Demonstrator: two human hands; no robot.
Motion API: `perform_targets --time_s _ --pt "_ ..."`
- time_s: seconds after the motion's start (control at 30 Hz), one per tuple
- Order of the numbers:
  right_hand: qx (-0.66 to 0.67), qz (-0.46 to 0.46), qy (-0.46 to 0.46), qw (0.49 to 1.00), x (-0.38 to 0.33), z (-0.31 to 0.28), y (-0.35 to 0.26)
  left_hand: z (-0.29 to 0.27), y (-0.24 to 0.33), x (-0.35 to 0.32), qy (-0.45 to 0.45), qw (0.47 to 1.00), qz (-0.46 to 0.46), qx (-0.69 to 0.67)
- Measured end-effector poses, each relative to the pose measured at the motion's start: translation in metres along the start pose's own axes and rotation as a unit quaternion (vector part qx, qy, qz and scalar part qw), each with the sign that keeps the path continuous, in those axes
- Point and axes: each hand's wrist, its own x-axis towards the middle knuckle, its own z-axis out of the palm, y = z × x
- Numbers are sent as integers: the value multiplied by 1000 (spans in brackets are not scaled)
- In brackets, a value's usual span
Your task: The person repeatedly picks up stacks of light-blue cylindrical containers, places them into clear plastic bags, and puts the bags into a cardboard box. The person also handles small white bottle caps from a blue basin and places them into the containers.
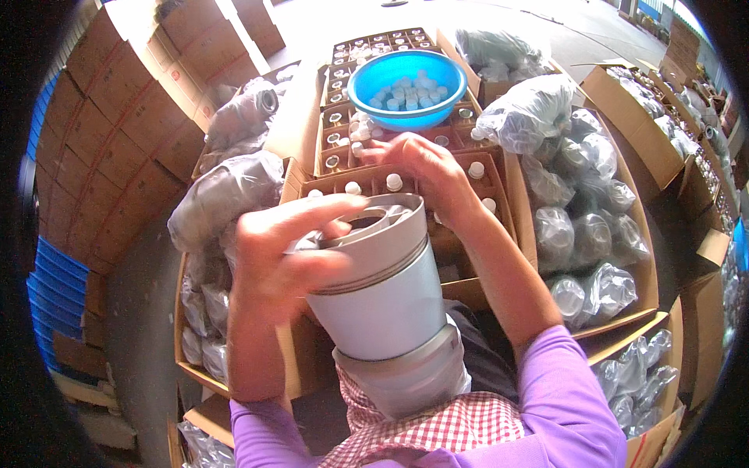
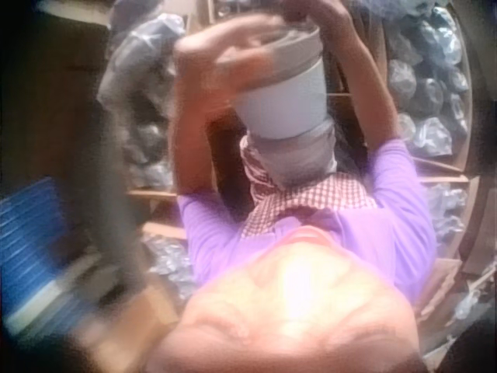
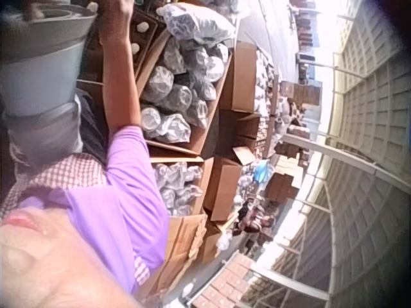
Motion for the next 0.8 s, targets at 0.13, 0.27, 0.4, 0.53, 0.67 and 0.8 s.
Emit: perform_targets --time_s 0.13,0.27,0.4,0.53,0.67,0.8 --pt "267 42 -177 946 5 5 45 25 4 -1 40 990 69 113" --pt "87 82 -146 982 -2 23 7 -3 -32 -25 22 991 101 -84" --pt "57 90 -130 986 0 9 2 -14 -69 -15 -29 953 24 -301" --pt "-58 130 -144 979 2 25 -52 36 -119 -31 26 911 9 -412" --pt "-384 32 -160 909 -9 56 -64 35 -109 -36 34 927 6 -374" --pt "-306 44 -174 935 -17 43 -61 43 -107 -48 38 939 9 -340"
